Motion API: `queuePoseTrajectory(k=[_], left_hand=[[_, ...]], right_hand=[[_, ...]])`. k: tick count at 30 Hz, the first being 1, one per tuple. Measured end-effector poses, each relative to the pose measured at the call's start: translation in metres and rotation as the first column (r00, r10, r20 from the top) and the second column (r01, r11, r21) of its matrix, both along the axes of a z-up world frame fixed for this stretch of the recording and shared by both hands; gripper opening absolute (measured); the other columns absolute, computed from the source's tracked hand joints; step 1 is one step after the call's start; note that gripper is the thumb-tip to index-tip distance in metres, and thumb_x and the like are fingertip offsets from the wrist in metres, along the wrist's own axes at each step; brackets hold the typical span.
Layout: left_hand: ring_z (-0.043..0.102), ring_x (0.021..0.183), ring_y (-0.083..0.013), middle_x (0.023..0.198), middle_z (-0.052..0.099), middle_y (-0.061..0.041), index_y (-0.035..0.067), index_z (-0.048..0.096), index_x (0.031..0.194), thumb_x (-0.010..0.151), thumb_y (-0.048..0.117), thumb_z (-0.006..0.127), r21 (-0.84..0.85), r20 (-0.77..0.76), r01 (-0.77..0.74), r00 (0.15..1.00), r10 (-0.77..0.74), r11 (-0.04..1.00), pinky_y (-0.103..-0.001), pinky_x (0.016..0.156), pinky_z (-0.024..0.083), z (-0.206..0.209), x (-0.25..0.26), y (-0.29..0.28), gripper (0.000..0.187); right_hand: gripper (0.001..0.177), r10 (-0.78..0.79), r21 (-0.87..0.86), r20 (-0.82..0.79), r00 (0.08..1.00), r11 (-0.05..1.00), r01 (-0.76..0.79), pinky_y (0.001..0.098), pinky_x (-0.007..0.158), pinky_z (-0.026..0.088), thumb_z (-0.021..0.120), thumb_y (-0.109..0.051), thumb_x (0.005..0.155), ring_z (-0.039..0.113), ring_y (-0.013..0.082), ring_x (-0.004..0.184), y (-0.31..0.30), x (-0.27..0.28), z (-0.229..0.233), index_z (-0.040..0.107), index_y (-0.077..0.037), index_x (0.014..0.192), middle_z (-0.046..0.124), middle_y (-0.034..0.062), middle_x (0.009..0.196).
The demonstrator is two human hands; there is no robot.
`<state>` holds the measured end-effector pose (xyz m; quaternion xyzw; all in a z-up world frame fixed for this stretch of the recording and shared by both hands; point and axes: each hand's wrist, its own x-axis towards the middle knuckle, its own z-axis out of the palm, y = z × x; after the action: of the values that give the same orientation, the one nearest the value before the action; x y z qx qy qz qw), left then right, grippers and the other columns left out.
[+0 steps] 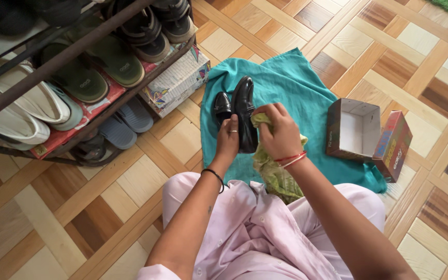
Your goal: The person sits on the floor and wipes a pair of black leather shoes with a green cloth. They handle one shoe at a time, rubbing the surface to clean or polish it, then switch to the other shoe and repeat the process.
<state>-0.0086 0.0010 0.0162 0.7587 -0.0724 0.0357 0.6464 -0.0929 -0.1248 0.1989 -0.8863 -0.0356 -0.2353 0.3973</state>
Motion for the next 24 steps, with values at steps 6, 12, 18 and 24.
queuePoseTrajectory(k=[6,12,18,24], left_hand=[[0.063,0.089,-0.0231,0.092,0.066,-0.013,-0.001,0.063,0.101,0.107,0.054,0.042,-0.026,-0.009,-0.001,1.0,0.001,1.0,-0.034,0.085,0.05,0.002,-0.005,0.0,0.059],[0.064,0.082,-0.0239,0.084,0.064,-0.013,0.0,0.062,0.098,0.105,0.057,0.041,-0.001,0.0,0.053,0.999,-0.053,0.999,-0.035,0.08,0.049,0.013,-0.009,-0.008,0.061],[0.063,0.079,-0.0291,0.081,0.062,-0.015,-0.001,0.061,0.092,0.106,0.056,0.04,0.072,-0.056,0.021,0.998,-0.017,0.997,-0.037,0.078,0.049,0.004,-0.001,-0.013,0.062],[0.063,0.084,-0.0273,0.086,0.065,-0.014,0.0,0.063,0.092,0.107,0.055,0.039,0.051,-0.046,0.005,0.999,-0.003,0.999,-0.037,0.081,0.049,0.004,-0.007,-0.007,0.062]], right_hand=[[0.023,0.015,-0.024,-0.011,1.0,1.0,-0.016,0.0449,0.081,0.054,0.057,-0.006,0.086,0.067,0.0382,0.092,-0.001,-0.004,-0.003,0.069,-0.01,0.104,0.066,0.0147,0.106],[0.022,-0.114,0.02,-0.125,0.986,0.993,0.118,0.0445,0.085,0.053,0.056,-0.008,0.089,0.066,0.0375,0.095,-0.033,0.021,-0.035,0.068,-0.007,0.107,0.067,0.0165,0.104],[0.022,-0.075,0.03,-0.024,0.997,0.997,0.075,0.0441,0.086,0.053,0.06,-0.01,0.088,0.066,0.0382,0.098,-0.023,0.013,-0.027,0.065,-0.004,0.108,0.066,0.0182,0.106],[0.025,0.013,0.036,0.027,1.0,0.999,-0.014,0.0441,0.084,0.054,0.065,-0.012,0.085,0.066,0.0385,0.096,-0.004,0.001,-0.006,0.065,-0.004,0.109,0.065,0.0189,0.106]])
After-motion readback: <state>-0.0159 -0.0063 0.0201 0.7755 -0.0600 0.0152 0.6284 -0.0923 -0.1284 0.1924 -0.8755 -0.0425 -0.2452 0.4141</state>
